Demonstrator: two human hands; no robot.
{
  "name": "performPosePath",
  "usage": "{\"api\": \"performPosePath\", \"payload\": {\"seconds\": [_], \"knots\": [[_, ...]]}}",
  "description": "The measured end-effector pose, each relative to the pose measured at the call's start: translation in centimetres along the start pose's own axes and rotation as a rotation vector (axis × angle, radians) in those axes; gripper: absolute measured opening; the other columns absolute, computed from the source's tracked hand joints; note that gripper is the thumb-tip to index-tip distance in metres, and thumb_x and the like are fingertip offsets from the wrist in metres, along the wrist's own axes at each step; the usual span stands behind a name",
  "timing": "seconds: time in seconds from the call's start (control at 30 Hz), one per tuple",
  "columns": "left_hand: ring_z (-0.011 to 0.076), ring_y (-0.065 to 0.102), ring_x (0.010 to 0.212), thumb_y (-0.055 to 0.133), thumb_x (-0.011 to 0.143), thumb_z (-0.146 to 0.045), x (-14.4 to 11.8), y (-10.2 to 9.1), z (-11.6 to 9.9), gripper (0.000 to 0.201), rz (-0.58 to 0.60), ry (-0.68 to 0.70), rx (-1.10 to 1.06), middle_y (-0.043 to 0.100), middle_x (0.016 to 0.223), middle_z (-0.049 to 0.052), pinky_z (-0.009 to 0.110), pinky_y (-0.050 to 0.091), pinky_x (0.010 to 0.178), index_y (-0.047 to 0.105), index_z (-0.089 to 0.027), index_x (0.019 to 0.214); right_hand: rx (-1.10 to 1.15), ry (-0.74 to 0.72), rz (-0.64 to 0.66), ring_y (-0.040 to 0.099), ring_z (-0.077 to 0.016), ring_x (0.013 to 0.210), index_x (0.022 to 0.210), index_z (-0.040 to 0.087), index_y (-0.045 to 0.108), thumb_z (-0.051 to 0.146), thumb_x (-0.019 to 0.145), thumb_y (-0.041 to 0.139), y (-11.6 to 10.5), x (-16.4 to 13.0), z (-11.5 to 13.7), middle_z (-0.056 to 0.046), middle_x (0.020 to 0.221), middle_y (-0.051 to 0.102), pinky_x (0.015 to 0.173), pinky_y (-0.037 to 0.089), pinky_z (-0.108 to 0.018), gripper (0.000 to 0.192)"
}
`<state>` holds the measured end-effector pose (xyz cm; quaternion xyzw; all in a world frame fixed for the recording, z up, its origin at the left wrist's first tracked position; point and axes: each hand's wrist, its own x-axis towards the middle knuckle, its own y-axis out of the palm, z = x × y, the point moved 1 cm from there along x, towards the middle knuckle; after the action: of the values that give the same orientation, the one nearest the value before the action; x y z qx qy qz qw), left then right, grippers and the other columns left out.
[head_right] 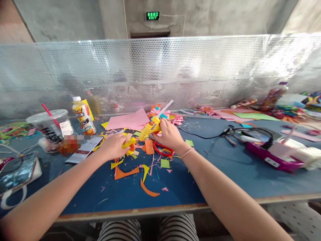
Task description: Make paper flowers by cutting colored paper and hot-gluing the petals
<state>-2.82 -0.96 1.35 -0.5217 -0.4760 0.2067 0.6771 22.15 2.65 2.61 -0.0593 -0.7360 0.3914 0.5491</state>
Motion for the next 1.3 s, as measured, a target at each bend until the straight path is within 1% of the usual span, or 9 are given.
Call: {"api": "performPosePath", "payload": {"seconds": [0.1,0.17,0.23,0.3,0.47,0.63,0.87,1.07,1.3], "knots": [[0.025,0.055,0.082,0.051,0.074,-0.032,0.0,0.1,-0.3,0.018,-0.009,-0.02,0.013,0.056,0.081,0.008,0.037,0.043,0.071,0.054,-0.021,0.087,0.002,-0.013,0.005,0.054,-0.0237,0.078,0.088,0.018,0.041,0.043,0.073,0.051,0.0,0.0,0.0,-0.01,0.086,0.054,0.062,0.043,-0.033,0.031],[0.0257,0.055,0.084,0.049,0.074,-0.03,-0.1,0.0,-0.7,0.018,0.003,-0.041,0.039,0.056,0.082,0.008,0.036,0.043,0.069,0.054,-0.02,0.088,0.007,-0.029,0.0,0.055,-0.0237,0.078,0.09,0.017,0.042,0.045,0.074,0.05,0.1,0.0,0.1,-0.01,0.087,0.055,0.063,0.044,-0.033,0.033],[0.0251,0.055,0.084,0.048,0.073,-0.027,0.0,-0.2,-0.9,0.014,0.03,-0.064,0.054,0.057,0.083,0.008,0.035,0.042,0.068,0.054,-0.019,0.082,0.009,-0.05,-0.022,0.055,-0.0244,0.08,0.093,0.016,0.043,0.045,0.075,0.05,0.2,0.0,0.3,-0.012,0.091,0.055,0.064,0.045,-0.034,0.035],[0.0225,0.056,0.079,0.048,0.071,-0.026,0.1,-0.4,-0.8,0.009,0.058,-0.097,0.032,0.058,0.08,0.006,0.032,0.042,0.066,0.054,-0.019,0.073,0.001,-0.061,-0.044,0.056,-0.0255,0.083,0.094,0.016,0.043,0.044,0.075,0.051,0.4,0.0,0.7,-0.013,0.093,0.055,0.065,0.046,-0.035,0.035],[0.0172,0.058,0.071,0.052,0.067,-0.025,0.7,-0.6,0.5,0.009,0.138,-0.211,-0.134,0.063,0.075,0.002,0.027,0.04,0.062,0.058,-0.019,0.064,-0.038,-0.014,-0.057,0.057,-0.0253,0.082,0.092,0.016,0.043,0.044,0.079,0.051,1.0,0.1,2.3,-0.012,0.088,0.055,0.063,0.047,-0.035,0.032],[0.0165,0.059,0.066,0.054,0.066,-0.027,1.1,-0.6,1.5,0.016,0.216,-0.323,-0.311,0.067,0.071,0.003,0.025,0.039,0.058,0.067,-0.019,0.067,-0.068,-0.026,0.019,0.057,-0.0245,0.081,0.097,0.013,0.043,0.045,0.081,0.049,1.6,-0.1,3.5,-0.013,0.091,0.056,0.063,0.046,-0.034,0.036],[0.0167,0.059,0.065,0.055,0.062,-0.029,1.2,-0.1,2.2,0.02,0.253,-0.32,-0.447,0.068,0.071,0.003,0.026,0.039,0.057,0.07,-0.018,0.071,-0.119,-0.067,0.047,0.056,-0.0231,0.079,0.096,0.013,0.044,0.046,0.085,0.042,2.0,-0.4,4.1,-0.014,0.092,0.055,0.062,0.044,-0.032,0.035],[0.0171,0.059,0.064,0.056,0.062,-0.031,1.3,0.2,2.5,0.022,0.253,-0.319,-0.452,0.068,0.07,0.003,0.026,0.039,0.056,0.071,-0.018,0.071,-0.151,-0.108,0.087,0.056,-0.0225,0.077,0.093,0.013,0.043,0.039,0.086,0.041,2.2,-0.5,4.2,-0.013,0.091,0.055,0.063,0.045,-0.031,0.027],[0.017,0.058,0.065,0.057,0.062,-0.03,1.3,0.5,2.9,0.021,0.264,-0.324,-0.441,0.068,0.072,0.004,0.027,0.039,0.057,0.071,-0.019,0.073,-0.159,-0.13,0.101,0.056,-0.0223,0.077,0.095,0.013,0.042,0.033,0.086,0.043,2.5,-0.5,4.0,-0.013,0.094,0.055,0.065,0.045,-0.032,0.022]]}}
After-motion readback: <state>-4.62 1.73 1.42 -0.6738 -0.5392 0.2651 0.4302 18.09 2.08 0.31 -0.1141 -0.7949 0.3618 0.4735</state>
